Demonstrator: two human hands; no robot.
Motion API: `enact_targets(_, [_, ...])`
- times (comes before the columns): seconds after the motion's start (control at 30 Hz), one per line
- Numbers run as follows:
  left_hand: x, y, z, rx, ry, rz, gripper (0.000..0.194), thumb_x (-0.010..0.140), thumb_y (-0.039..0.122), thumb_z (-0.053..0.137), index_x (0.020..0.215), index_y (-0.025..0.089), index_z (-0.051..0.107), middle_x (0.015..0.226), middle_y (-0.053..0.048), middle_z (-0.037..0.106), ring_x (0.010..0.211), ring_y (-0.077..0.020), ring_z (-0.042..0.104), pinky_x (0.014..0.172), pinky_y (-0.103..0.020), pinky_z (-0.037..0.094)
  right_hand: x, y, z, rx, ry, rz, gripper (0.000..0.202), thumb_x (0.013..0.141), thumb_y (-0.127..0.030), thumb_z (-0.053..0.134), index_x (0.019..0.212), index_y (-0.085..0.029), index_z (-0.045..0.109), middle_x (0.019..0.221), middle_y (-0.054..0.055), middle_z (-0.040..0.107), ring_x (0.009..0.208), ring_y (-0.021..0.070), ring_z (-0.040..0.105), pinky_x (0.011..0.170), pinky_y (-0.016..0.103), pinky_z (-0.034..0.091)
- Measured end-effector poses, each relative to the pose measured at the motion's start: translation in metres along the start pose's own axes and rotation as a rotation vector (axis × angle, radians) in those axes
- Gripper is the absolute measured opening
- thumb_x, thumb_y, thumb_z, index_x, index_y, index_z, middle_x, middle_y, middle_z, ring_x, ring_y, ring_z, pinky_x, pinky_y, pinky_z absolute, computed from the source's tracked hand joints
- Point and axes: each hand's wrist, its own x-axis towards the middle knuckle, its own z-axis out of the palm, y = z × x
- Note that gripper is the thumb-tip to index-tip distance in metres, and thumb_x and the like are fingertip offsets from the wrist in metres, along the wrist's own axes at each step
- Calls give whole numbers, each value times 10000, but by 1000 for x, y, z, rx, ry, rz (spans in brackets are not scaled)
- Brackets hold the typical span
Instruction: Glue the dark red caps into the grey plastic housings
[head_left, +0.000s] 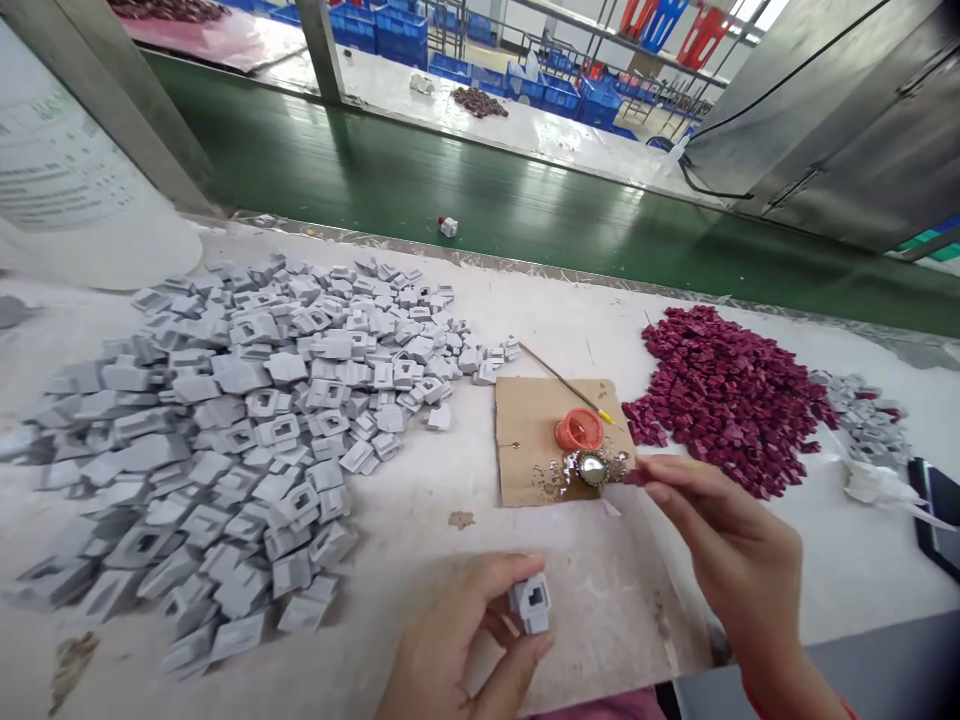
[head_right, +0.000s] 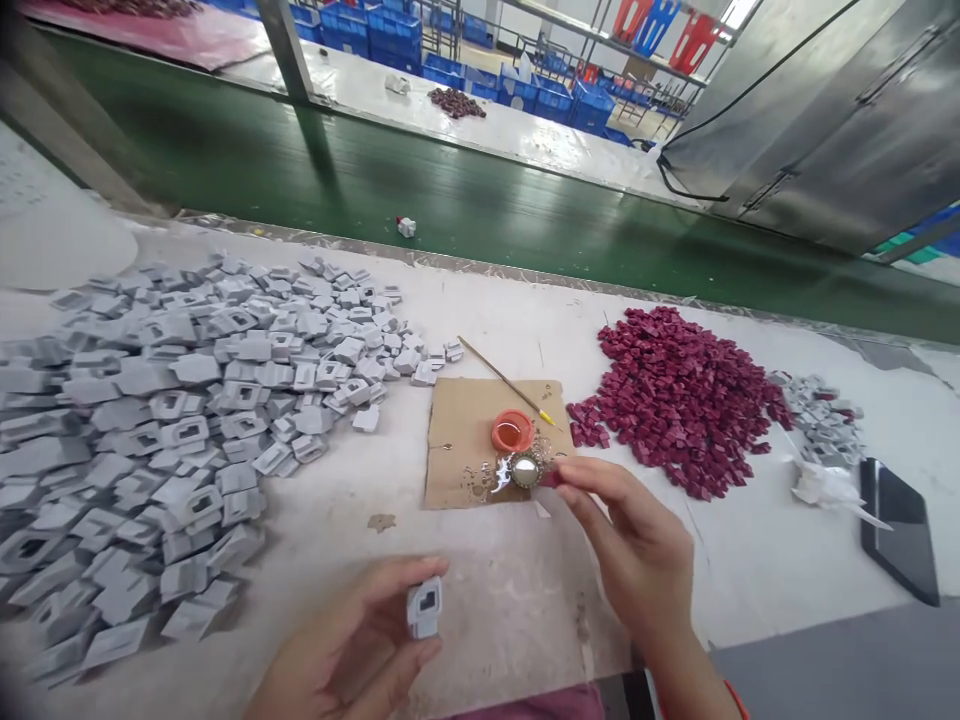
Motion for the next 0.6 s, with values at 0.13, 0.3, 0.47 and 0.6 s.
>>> enact_targets(0.13, [2,-8,1,138,-43,124,362,820,138,629,1137,312,606,982,22,700,682,-98,662,669,-152,564,8,3,1,-209,-129,-306,281,863,-59,596,1035,-262,684,1014,20,694,949,190,651,854,349,554])
enact_targets(0.3, [3,-13,4,358,-77,211,335,858,119,581,1153,278,562,1054,-4,683,789,-117,695,766,-174,567,18,6,7,-291,-226,-420,287,879,-37,549,1050,-233,671,990,37,699,913,191,651,808,351,557])
enact_targets(0.47, [5,-16,6,518,-59,324,339,860,100,569,1170,238,555,1038,-30,709,933,-167,685,844,-243,565,10,-2,6,-244,-158,-368,334,852,-10,578,1061,-253,669,1019,22,691,944,194,650,841,355,552])
enact_targets(0.6, [5,-15,8,533,-49,274,308,868,110,551,1148,238,559,1011,-35,711,899,-187,685,794,-284,582,-14,-17,7,-93,-178,-225,349,843,5,574,1070,-246,661,1082,23,671,965,180,651,828,298,578])
